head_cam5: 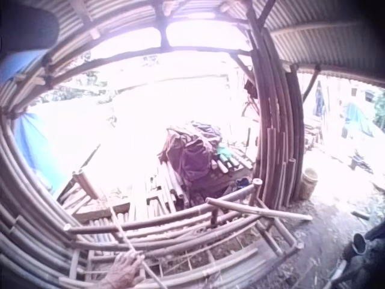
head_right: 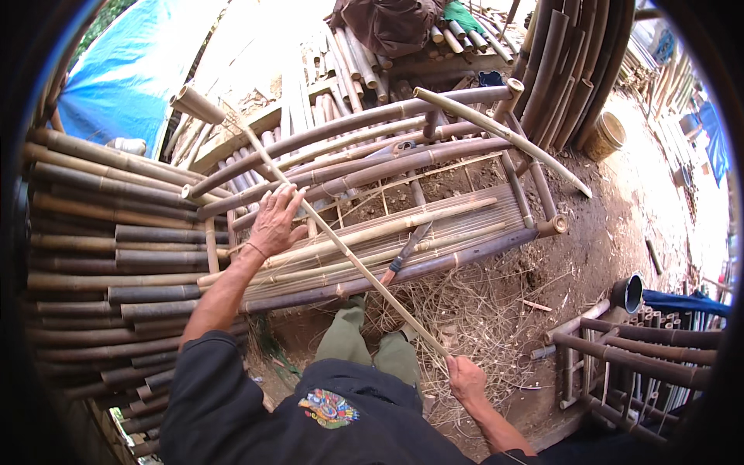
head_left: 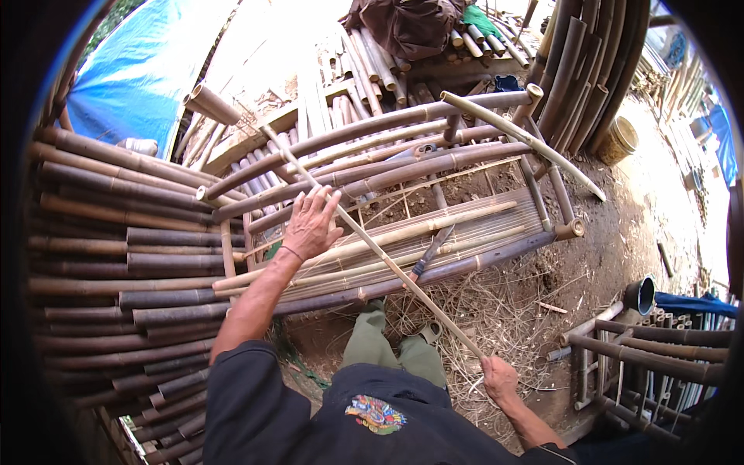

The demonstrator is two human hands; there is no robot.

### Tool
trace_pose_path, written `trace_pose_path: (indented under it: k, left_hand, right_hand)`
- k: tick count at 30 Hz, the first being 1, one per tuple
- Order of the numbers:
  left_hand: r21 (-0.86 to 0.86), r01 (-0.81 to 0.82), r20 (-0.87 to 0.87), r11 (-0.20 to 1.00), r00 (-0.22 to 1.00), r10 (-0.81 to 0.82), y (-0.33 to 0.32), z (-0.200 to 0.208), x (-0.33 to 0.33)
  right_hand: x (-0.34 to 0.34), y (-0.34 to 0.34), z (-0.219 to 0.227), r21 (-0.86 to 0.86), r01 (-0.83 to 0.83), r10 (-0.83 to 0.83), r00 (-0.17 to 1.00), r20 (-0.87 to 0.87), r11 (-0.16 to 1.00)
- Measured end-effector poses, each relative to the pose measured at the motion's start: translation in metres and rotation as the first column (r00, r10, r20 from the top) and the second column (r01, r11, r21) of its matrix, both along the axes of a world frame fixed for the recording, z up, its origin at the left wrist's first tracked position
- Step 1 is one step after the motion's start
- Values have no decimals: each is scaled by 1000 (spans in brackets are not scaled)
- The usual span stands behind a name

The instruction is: The person uses a machete to split a long bamboo pole into thin strips. They repeatedly strike the bamboo against a wooden frame to separate the strips and then stack the finished pieces on a nearby rack.

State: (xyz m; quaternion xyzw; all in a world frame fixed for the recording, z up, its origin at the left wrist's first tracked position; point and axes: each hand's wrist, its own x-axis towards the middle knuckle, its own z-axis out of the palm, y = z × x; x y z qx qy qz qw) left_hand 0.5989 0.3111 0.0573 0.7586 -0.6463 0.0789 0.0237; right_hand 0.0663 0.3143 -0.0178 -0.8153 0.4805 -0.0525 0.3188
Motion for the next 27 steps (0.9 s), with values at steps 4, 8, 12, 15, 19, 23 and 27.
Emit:
trace_pose_path:
  k: [4, 8, 12, 15, 19, 23, 27]
  left_hand:
    - [320, -681, -901, 659, -3, 435, 21, -143, -9]
    - [791, -461, -530, 402, -845, 74, -16, -183, -101]
    - [712, -524, -486, 468, -848, -210, -34, -192, -126]
    - [730, -566, -545, 383, -820, -174, -42, -168, -139]
    - [633, -429, -409, 645, -892, -191, -38, -117, -138]
    - [194, -283, -266, 939, -937, -228, -33, -59, -128]
    - [-397, -92, 51, 913, -996, -79, -39, -3, -122]
  right_hand:
    - [37, 16, -18, 31, 22, -19, 997, -74, 999]
    - [49, 52, -43, 117, 145, -137, 988, -73, 982]
    - [39, 67, -37, 170, 231, -202, 964, -170, 958]
    - [38, 72, -28, 253, 269, -216, 951, -221, 929]
    - [13, 80, -56, 574, 237, -236, 969, -77, 784]
    - [28, 73, -18, 992, -56, -323, 942, 89, 110]
    - [41, 66, -4, 889, -376, -365, 891, 270, -260]
